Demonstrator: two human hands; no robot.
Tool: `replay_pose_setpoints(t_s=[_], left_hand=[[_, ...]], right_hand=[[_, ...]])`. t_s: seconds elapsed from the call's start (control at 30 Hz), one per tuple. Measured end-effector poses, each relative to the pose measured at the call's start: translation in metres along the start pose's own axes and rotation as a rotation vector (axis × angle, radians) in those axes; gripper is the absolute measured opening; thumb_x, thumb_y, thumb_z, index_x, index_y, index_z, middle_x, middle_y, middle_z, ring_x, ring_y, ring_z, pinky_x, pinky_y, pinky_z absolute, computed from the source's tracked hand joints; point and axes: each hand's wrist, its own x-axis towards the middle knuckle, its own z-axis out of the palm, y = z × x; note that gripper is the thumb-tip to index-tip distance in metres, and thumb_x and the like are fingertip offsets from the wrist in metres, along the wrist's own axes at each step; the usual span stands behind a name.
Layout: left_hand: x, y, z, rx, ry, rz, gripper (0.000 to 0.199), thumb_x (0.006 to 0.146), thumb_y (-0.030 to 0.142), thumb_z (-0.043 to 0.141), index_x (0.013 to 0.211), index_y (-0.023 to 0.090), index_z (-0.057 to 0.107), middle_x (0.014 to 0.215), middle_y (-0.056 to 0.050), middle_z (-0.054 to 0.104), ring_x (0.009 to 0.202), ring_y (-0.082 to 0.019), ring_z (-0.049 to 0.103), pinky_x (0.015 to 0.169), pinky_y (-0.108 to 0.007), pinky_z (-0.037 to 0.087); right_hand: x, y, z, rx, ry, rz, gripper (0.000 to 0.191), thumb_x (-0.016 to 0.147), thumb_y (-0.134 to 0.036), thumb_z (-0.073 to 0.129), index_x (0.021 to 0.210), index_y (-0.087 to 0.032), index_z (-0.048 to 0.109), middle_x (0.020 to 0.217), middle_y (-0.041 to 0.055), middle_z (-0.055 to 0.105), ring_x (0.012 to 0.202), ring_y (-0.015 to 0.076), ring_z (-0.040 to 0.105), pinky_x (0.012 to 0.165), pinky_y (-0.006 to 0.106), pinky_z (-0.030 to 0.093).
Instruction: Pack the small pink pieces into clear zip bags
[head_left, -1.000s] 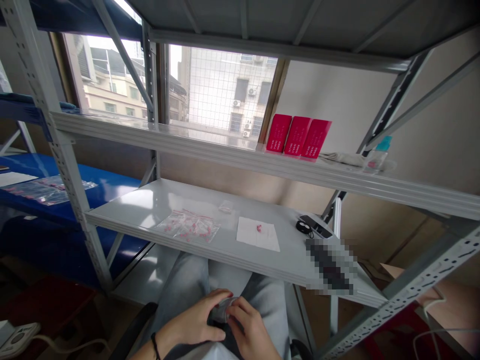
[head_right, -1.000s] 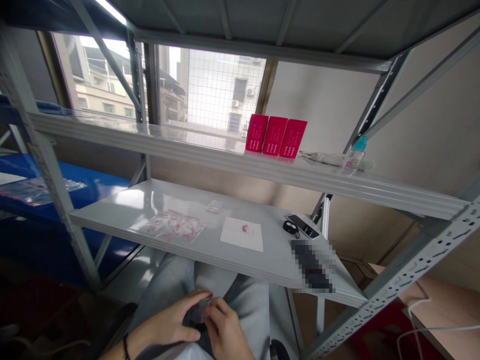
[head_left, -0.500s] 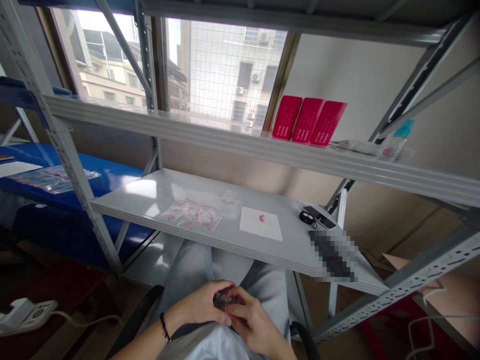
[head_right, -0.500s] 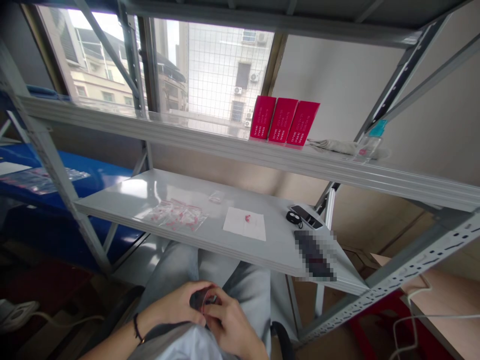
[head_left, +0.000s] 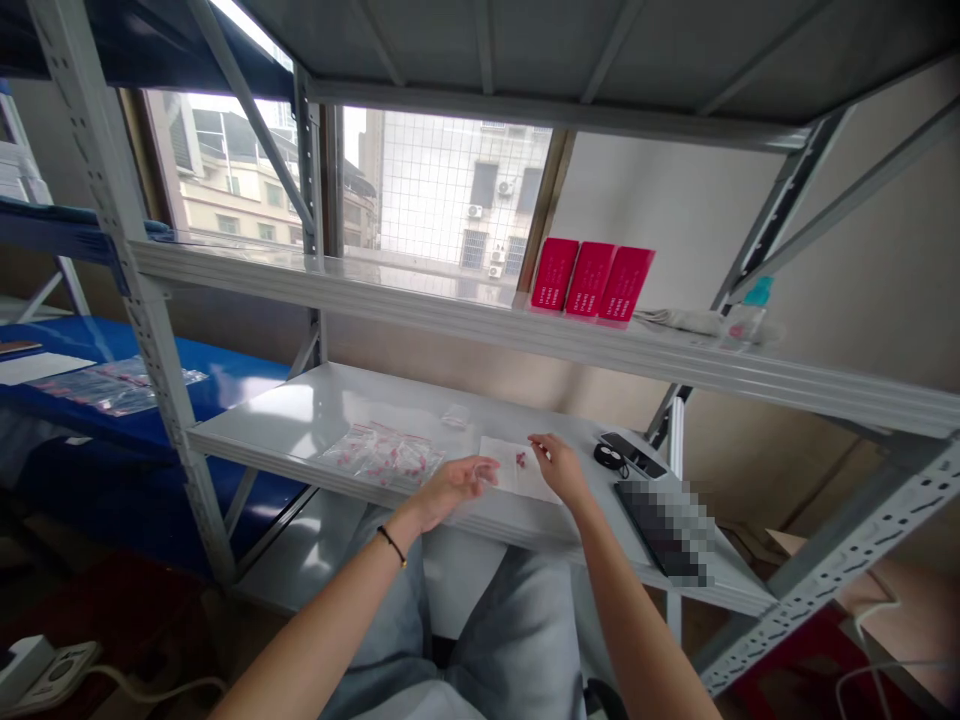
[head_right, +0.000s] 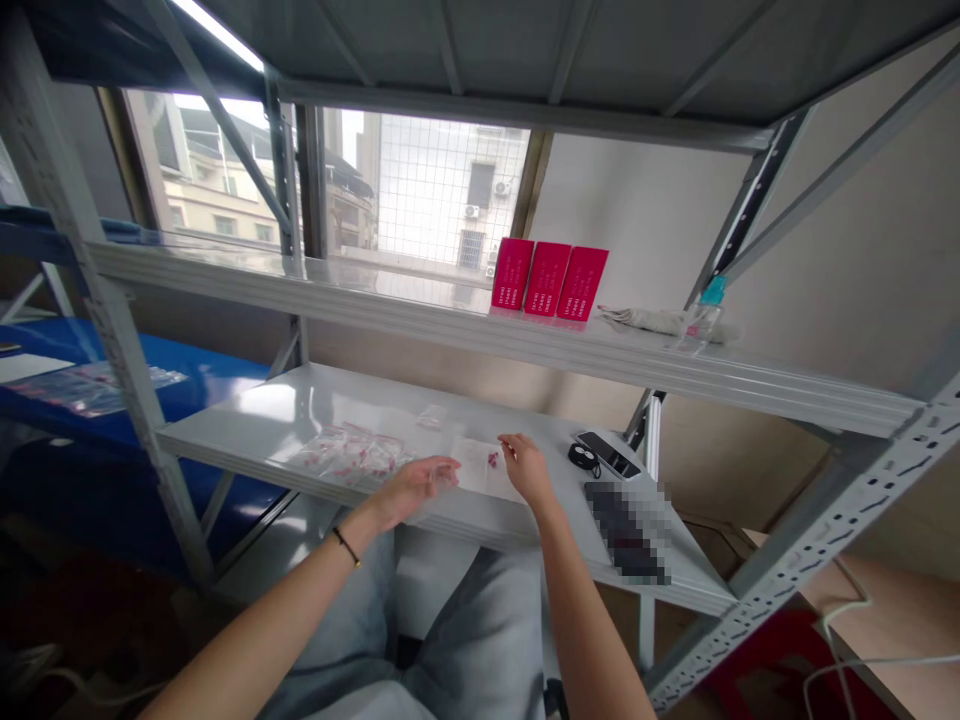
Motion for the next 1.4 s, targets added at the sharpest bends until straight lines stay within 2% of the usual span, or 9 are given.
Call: replay_pose_setpoints(t_s=[0.1,0.2,0.5,0.73,0.87,1.0,1.2,1.3,1.4], left_hand=[[0.038,-0.002,-0.004,-0.116,0.13,0.095,0.062,0.07,0.053,0.086,0.115,0.012,0.071,0.101,-0.012,0.069,0.099,-0.023,0.06,0.094,-0.035,0.04],[0.052,-0.013,-0.006,-0.139,0.159,0.11,0.059,0.076,0.054,0.08,0.118,0.014,0.069,0.109,-0.013,0.067,0.103,-0.023,0.061,0.095,-0.035,0.04],[0.049,-0.026,-0.008,-0.089,0.21,0.038,0.054,0.077,0.048,0.081,0.117,0.013,0.069,0.121,-0.015,0.066,0.108,-0.026,0.061,0.095,-0.037,0.04],[0.047,-0.024,-0.005,-0.081,0.203,0.058,0.054,0.076,0.045,0.082,0.118,0.014,0.069,0.12,-0.014,0.067,0.114,-0.027,0.06,0.1,-0.038,0.038],[0.045,-0.022,-0.003,-0.061,0.176,0.064,0.053,0.073,0.04,0.085,0.117,0.015,0.07,0.112,-0.011,0.07,0.111,-0.026,0.06,0.103,-0.039,0.036],[0.044,-0.02,0.0,-0.057,0.127,0.064,0.056,0.073,0.039,0.085,0.12,0.014,0.069,0.113,-0.012,0.07,0.11,-0.026,0.06,0.102,-0.04,0.037],[0.044,-0.017,0.002,-0.038,0.076,0.107,0.052,0.074,0.047,0.082,0.112,0.012,0.072,0.105,-0.01,0.069,0.101,-0.024,0.058,0.092,-0.033,0.039],[0.044,-0.016,0.003,-0.041,0.071,0.122,0.047,0.074,0.049,0.082,0.104,0.013,0.074,0.097,-0.007,0.069,0.095,-0.022,0.057,0.087,-0.032,0.038],[0.043,-0.013,0.003,-0.042,0.088,0.113,0.045,0.075,0.048,0.081,0.103,0.013,0.074,0.094,-0.007,0.068,0.093,-0.021,0.057,0.084,-0.03,0.038]], right_hand=[[0.027,0.022,0.014,-0.049,-0.085,-0.033,0.026,0.092,-0.018,0.051,0.089,-0.019,0.077,0.092,0.0092,0.076,0.089,0.0212,0.068,0.084,0.032,0.052],[0.027,0.037,0.025,-0.078,-0.134,-0.07,0.024,0.09,-0.013,0.054,0.091,-0.02,0.078,0.095,0.0082,0.076,0.092,0.0201,0.067,0.085,0.03,0.05],[0.022,0.049,0.032,-0.093,-0.238,-0.12,0.021,0.092,-0.016,0.058,0.089,-0.022,0.078,0.098,0.0074,0.075,0.095,0.0204,0.065,0.088,0.03,0.048],[0.022,0.044,0.028,-0.064,-0.21,-0.104,0.021,0.092,-0.021,0.057,0.085,-0.02,0.076,0.092,0.0075,0.074,0.088,0.0193,0.066,0.085,0.028,0.049],[0.024,0.029,0.017,-0.019,-0.081,-0.05,0.03,0.097,-0.029,0.047,0.092,-0.017,0.074,0.095,0.0116,0.072,0.083,0.0214,0.066,0.079,0.032,0.05],[0.029,-0.008,0.0,0.069,-0.033,-0.09,0.033,0.1,-0.038,0.045,0.102,-0.019,0.071,0.104,0.0113,0.07,0.089,0.0213,0.066,0.08,0.032,0.051],[0.034,-0.063,-0.012,0.26,-0.276,-0.337,0.029,0.1,-0.041,0.052,0.098,-0.023,0.074,0.099,0.0085,0.071,0.093,0.0217,0.065,0.085,0.033,0.051],[0.034,-0.071,-0.011,0.321,-0.388,-0.407,0.027,0.1,-0.04,0.054,0.096,-0.024,0.075,0.097,0.0069,0.071,0.092,0.0208,0.065,0.085,0.034,0.051],[0.034,-0.064,-0.009,0.344,-0.367,-0.327,0.028,0.101,-0.04,0.052,0.106,-0.025,0.074,0.105,0.0065,0.072,0.093,0.02,0.066,0.081,0.031,0.052]])
